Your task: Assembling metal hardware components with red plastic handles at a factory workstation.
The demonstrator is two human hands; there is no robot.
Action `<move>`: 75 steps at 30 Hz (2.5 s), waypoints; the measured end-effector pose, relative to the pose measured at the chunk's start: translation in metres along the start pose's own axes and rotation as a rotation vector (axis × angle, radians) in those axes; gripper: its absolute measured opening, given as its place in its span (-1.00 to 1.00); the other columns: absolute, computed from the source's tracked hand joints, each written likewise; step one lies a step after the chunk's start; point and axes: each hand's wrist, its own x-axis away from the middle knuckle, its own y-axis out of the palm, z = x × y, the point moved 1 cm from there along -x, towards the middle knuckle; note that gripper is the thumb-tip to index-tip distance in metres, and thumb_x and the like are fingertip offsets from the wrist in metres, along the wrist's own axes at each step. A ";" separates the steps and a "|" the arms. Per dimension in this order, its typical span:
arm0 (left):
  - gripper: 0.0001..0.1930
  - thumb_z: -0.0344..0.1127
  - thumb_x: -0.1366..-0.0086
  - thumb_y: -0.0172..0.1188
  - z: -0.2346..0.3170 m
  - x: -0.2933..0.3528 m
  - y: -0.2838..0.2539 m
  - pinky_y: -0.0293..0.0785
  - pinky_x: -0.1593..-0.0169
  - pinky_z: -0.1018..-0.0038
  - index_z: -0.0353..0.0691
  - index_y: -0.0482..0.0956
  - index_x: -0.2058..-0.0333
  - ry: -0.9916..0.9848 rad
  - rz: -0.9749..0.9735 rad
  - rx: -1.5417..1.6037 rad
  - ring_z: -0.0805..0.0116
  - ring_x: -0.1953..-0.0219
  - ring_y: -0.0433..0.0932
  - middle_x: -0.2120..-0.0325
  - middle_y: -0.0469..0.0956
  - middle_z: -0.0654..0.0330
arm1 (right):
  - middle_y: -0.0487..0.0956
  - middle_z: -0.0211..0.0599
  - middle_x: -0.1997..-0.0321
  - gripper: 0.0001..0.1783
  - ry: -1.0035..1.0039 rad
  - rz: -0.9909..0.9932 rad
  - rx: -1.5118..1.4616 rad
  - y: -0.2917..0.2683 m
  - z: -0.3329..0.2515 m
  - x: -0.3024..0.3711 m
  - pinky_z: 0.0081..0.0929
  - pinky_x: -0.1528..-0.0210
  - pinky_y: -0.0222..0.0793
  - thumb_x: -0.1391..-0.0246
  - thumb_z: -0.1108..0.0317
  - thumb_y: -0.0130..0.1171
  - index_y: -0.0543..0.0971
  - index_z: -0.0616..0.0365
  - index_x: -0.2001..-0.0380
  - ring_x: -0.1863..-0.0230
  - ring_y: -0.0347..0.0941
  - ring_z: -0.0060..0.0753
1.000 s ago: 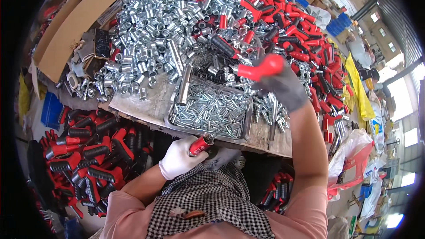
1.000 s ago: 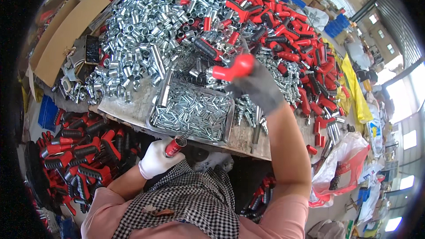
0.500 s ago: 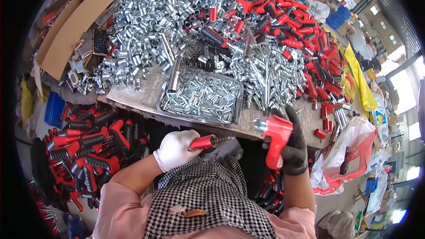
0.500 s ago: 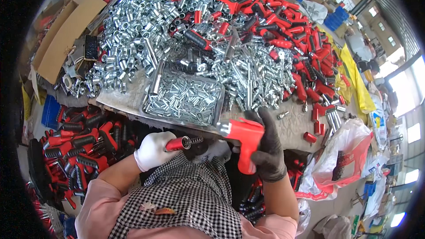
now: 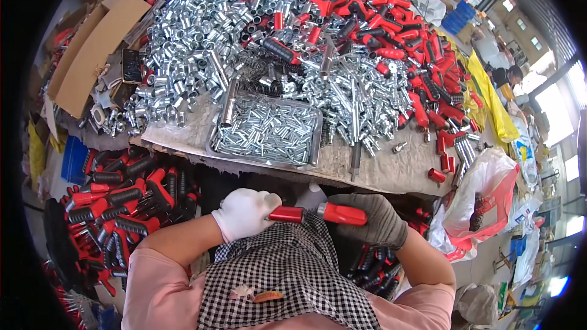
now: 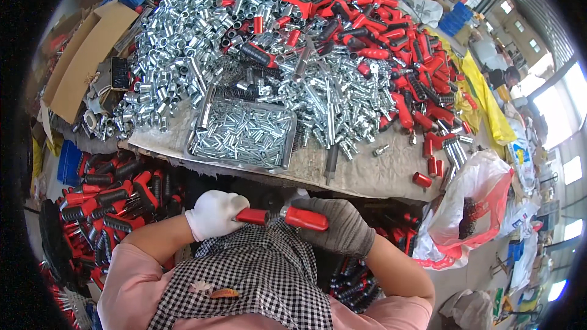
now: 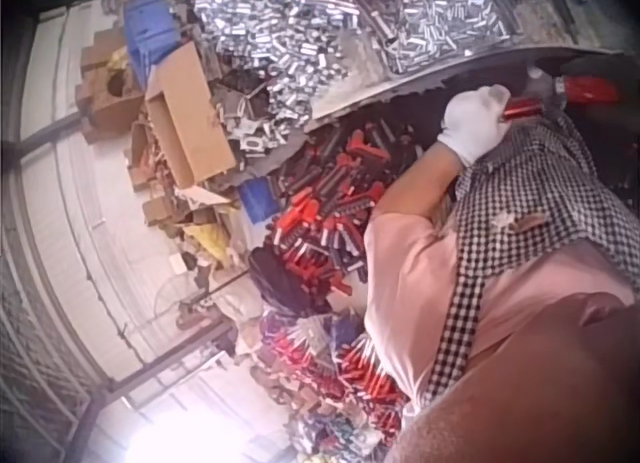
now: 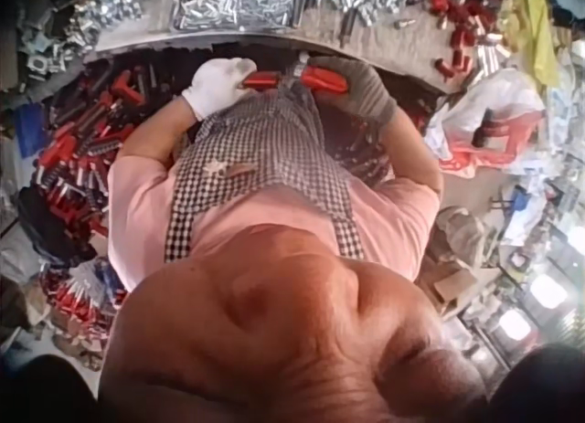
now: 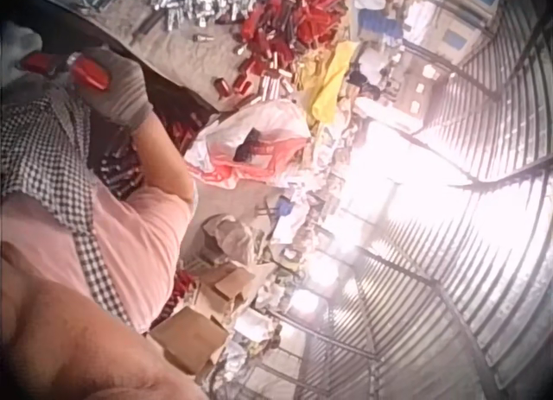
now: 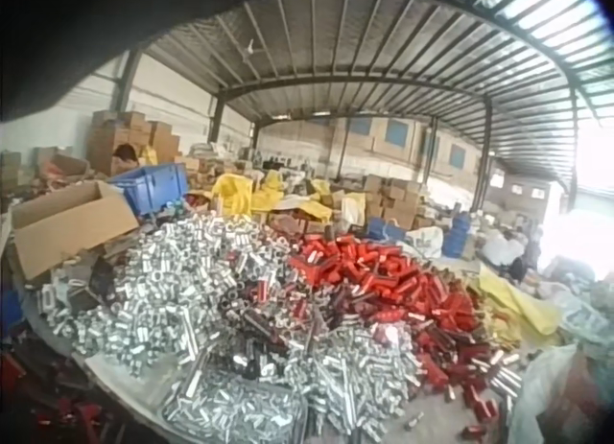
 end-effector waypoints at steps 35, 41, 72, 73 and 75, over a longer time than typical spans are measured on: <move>-0.87 -0.22 0.00 0.23 -0.003 -0.014 -0.015 0.39 0.57 0.30 -0.08 0.49 0.55 0.068 0.098 -0.236 0.19 0.68 0.46 0.69 0.41 0.23 | 0.60 -0.29 0.35 -0.52 0.537 -0.257 -0.952 0.033 0.020 -0.028 -0.46 0.32 0.54 0.04 0.51 0.29 0.51 0.26 -0.03 0.40 0.57 -0.43; -0.88 -0.26 0.02 0.25 -0.018 -0.036 -0.024 0.40 0.55 0.19 -0.09 0.49 0.53 0.085 0.171 -0.163 0.11 0.68 0.48 0.73 0.41 0.17 | 0.58 -0.25 0.32 -0.42 0.294 -0.064 -0.755 0.027 0.001 -0.032 -0.41 0.33 0.53 0.09 0.48 0.30 0.47 0.21 -0.09 0.41 0.57 -0.35; -0.79 -0.36 -0.12 0.28 -0.007 0.017 0.011 0.22 0.61 0.56 -0.21 0.44 0.60 -0.350 -1.264 1.144 0.60 0.70 0.33 0.75 0.36 0.39 | 0.53 -0.21 0.44 -0.55 -1.180 -0.234 0.819 0.042 -0.002 -0.026 -0.34 0.54 0.39 0.19 0.32 0.22 0.60 0.12 0.11 0.53 0.48 -0.27; -0.81 -0.36 -0.11 0.28 -0.005 0.013 0.008 0.17 0.65 0.57 -0.22 0.46 0.59 -0.362 -1.239 1.192 0.60 0.72 0.31 0.75 0.35 0.39 | 0.52 -0.22 0.45 -0.55 -1.183 -0.227 0.815 0.040 0.002 -0.030 -0.34 0.54 0.39 0.19 0.32 0.23 0.61 0.10 0.12 0.54 0.48 -0.26; -0.83 -0.32 -0.07 0.28 -0.003 0.003 -0.003 0.28 0.62 0.46 -0.27 0.51 0.56 -0.410 -1.130 1.085 0.46 0.73 0.37 0.74 0.43 0.26 | 0.52 -0.22 0.47 -0.56 -1.182 -0.216 0.812 0.035 0.003 -0.031 -0.33 0.54 0.39 0.19 0.32 0.25 0.61 0.08 0.12 0.54 0.48 -0.24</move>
